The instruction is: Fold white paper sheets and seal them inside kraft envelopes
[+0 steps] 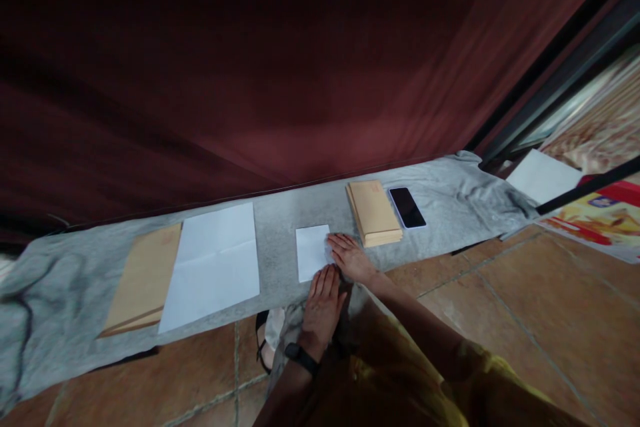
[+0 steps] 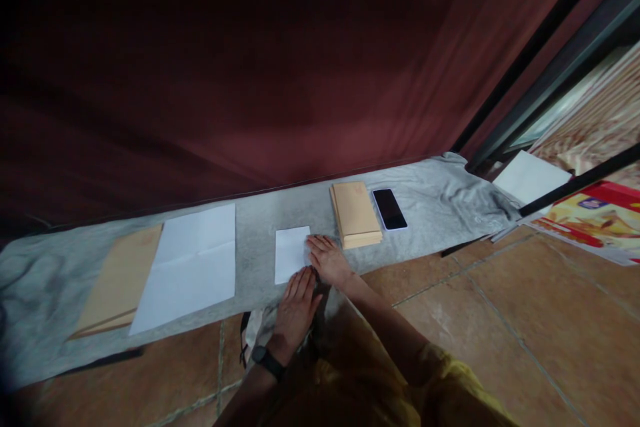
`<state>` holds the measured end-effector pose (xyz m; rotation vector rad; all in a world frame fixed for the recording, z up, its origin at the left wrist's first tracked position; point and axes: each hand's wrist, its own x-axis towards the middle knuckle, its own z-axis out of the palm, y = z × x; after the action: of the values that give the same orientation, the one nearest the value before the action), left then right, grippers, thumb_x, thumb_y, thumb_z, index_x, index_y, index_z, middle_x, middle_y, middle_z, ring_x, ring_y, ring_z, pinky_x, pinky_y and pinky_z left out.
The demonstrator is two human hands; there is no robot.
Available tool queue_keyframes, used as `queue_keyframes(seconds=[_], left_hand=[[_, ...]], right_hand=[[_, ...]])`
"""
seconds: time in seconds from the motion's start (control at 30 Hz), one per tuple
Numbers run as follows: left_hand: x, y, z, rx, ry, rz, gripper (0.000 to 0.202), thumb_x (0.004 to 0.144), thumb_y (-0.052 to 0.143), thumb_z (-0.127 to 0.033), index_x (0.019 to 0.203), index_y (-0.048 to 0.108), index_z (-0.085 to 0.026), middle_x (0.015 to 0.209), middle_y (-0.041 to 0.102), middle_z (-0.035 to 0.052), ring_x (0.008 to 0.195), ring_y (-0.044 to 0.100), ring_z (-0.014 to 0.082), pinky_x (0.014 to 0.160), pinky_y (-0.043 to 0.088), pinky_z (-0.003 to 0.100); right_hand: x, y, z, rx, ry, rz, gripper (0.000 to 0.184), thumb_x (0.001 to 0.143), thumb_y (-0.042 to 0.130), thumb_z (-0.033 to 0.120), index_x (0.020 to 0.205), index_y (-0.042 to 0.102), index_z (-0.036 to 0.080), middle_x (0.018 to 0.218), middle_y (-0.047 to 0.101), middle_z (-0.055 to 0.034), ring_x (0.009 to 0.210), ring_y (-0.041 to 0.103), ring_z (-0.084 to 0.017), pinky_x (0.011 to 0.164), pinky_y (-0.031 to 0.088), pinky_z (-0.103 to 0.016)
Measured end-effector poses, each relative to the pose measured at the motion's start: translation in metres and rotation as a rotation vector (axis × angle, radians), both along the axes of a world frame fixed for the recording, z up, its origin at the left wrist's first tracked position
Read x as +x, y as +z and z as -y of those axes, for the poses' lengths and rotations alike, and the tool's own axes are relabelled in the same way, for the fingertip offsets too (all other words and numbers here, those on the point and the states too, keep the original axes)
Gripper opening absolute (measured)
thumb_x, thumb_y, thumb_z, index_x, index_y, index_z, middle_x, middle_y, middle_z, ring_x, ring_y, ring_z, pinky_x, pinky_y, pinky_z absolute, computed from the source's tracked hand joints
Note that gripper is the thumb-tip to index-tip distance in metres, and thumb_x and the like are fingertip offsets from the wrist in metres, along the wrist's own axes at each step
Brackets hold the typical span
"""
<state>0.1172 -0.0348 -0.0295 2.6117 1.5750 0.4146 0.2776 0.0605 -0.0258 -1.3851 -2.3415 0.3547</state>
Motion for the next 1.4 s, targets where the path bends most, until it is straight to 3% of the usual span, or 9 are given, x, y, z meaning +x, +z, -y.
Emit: queue_keyframes(seconds=[0.37,0.67,1.03,1.27,1.4], left_hand=[[0.0,-0.002,0.002,0.013,-0.008,-0.004,0.052,0.099,0.044,-0.028,0.147,0.046,-0.011,0.155,0.048,0.0161,0.147,0.04,0.0271,0.12,0.038,0.049],[-0.002,0.002,0.007,-0.013,0.003,0.038,0.056,0.098,0.045,-0.031,0.15,0.042,-0.012,0.157,0.045,0.0162,0.148,0.038,0.0279,0.12,0.038,0.051],[-0.024,0.009,0.03,0.028,0.249,0.017,0.066,0.101,0.038,-0.042,0.156,0.03,-0.008,0.158,0.041,0.0227,0.151,0.031,0.0325,0.121,0.032,0.057],[-0.029,0.01,0.035,0.026,0.288,0.023,0.066,0.101,0.04,-0.041,0.155,0.032,-0.005,0.155,0.045,0.0242,0.148,0.037,0.033,0.12,0.034,0.055],[-0.027,0.012,0.032,0.036,0.301,0.002,0.064,0.1,0.041,-0.04,0.156,0.032,-0.011,0.153,0.048,0.0221,0.145,0.042,0.0343,0.119,0.033,0.059]], right_hand=[[-0.009,0.0,-0.021,0.023,-0.057,0.024,0.044,0.104,0.045,0.025,0.146,0.053,0.018,0.154,0.049,-0.0098,0.143,0.044,-0.024,0.12,0.033,-0.046],[-0.002,-0.002,0.008,0.039,-0.014,0.022,0.045,0.103,0.046,0.025,0.147,0.053,0.019,0.155,0.048,-0.0104,0.144,0.043,-0.026,0.121,0.031,-0.049],[0.001,0.001,0.016,0.039,-0.019,0.008,0.047,0.1,0.052,0.029,0.146,0.053,0.02,0.153,0.05,-0.0091,0.144,0.043,-0.026,0.121,0.03,-0.049],[0.002,0.001,0.017,0.04,-0.003,0.015,0.051,0.098,0.056,0.032,0.147,0.053,0.02,0.155,0.048,-0.0111,0.144,0.043,-0.027,0.122,0.028,-0.05],[0.004,0.003,0.02,0.044,0.015,0.025,0.054,0.097,0.06,0.037,0.148,0.052,0.021,0.156,0.047,-0.0116,0.145,0.041,-0.027,0.122,0.028,-0.05]])
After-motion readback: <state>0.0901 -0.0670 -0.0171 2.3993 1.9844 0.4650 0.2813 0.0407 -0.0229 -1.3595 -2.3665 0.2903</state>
